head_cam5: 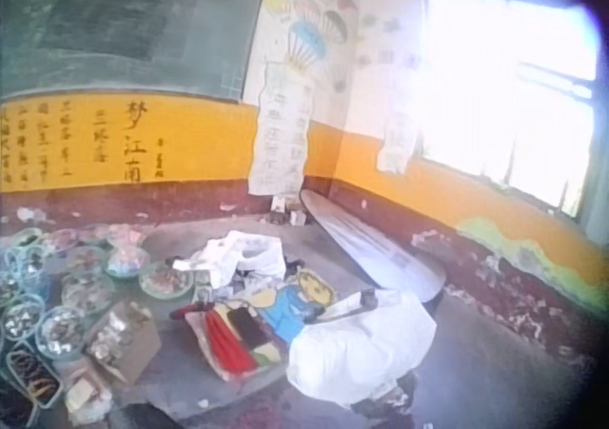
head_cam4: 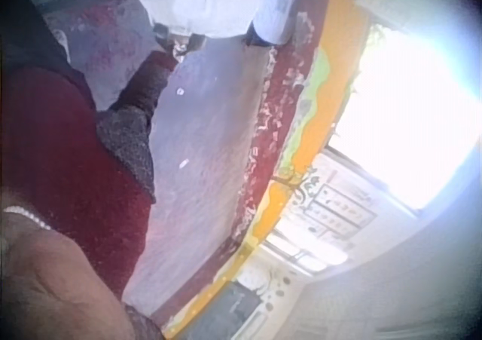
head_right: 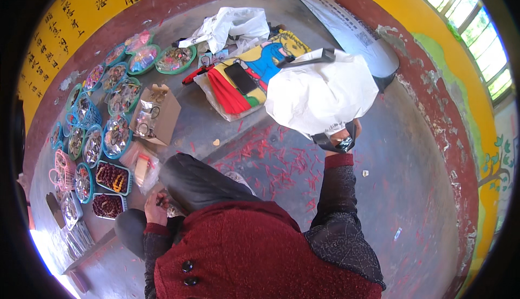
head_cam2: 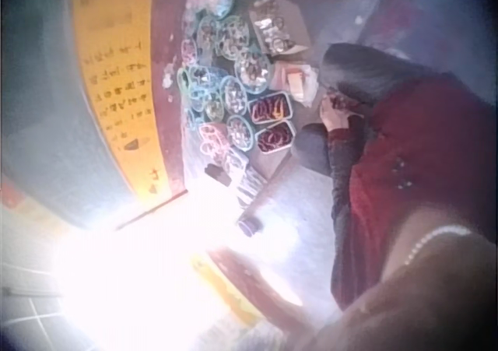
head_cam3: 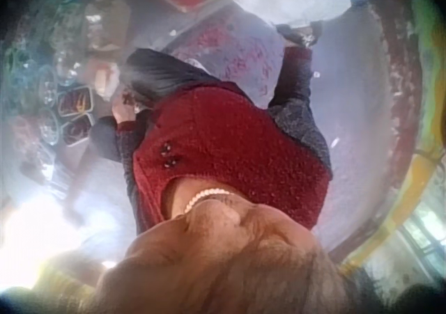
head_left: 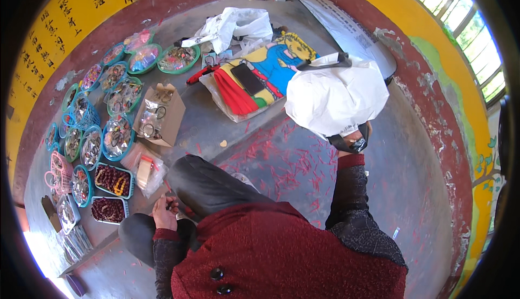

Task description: The person sits on the floor and organizes small craft items, including beads and hair accessories, into plastic bags and a white paper bag. They handle the items by hand, picking them up from the floor and placing them into containers.

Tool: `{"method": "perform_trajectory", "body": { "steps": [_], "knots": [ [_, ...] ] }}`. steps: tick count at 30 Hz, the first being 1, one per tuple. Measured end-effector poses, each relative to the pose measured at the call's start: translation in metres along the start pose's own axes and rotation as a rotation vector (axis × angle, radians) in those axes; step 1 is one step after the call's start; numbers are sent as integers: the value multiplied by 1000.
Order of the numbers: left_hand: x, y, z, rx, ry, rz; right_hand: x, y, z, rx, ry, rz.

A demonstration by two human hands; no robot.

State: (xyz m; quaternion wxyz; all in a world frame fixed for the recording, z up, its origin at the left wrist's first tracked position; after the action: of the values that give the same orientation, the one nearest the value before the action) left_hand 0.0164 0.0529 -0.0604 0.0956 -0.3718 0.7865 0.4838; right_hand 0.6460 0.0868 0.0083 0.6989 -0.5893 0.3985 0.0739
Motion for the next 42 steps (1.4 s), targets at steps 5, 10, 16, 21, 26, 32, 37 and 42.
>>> {"method": "perform_trajectory", "body": {
  "steps": [5,10,16,21,26,32,37,42],
  "knots": [
    [-3,-4,6,-25,-17,37,5,-11,3,28,0,-10],
    [5,0,-6,7,19,47,-37,-19,-27,120,-38,-28],
    [-7,-1,-1,-21,23,47,-25,-24,-11,24,-263,67],
    [-2,-6,1,28,-4,48,33,-27,10,151,-4,-93],
    [-10,0,-5,64,-7,7,-6,-10,19,107,-107,-743],
    [-11,8,-11,76,-83,-123,-211,51,-59,640,-837,-1793],
    [-53,29,-25,123,-208,-250,-263,131,-111,1169,-1041,-2109],
    [-134,72,-70,71,-489,-146,-297,166,-159,1279,-1094,-1956]
  ]
}}
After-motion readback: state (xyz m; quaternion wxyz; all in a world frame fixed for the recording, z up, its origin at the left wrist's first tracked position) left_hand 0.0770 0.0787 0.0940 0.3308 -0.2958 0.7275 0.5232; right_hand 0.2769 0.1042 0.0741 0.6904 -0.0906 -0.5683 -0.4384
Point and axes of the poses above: each hand's wrist, its own z-axis towards the middle knuckle, its own x-axis out of the back of the hand, y = z × x, the point moved 4 cm from there along z, towards the middle knuckle, and after that the axes turned 15 degrees about -z, right-handed, at the moved point
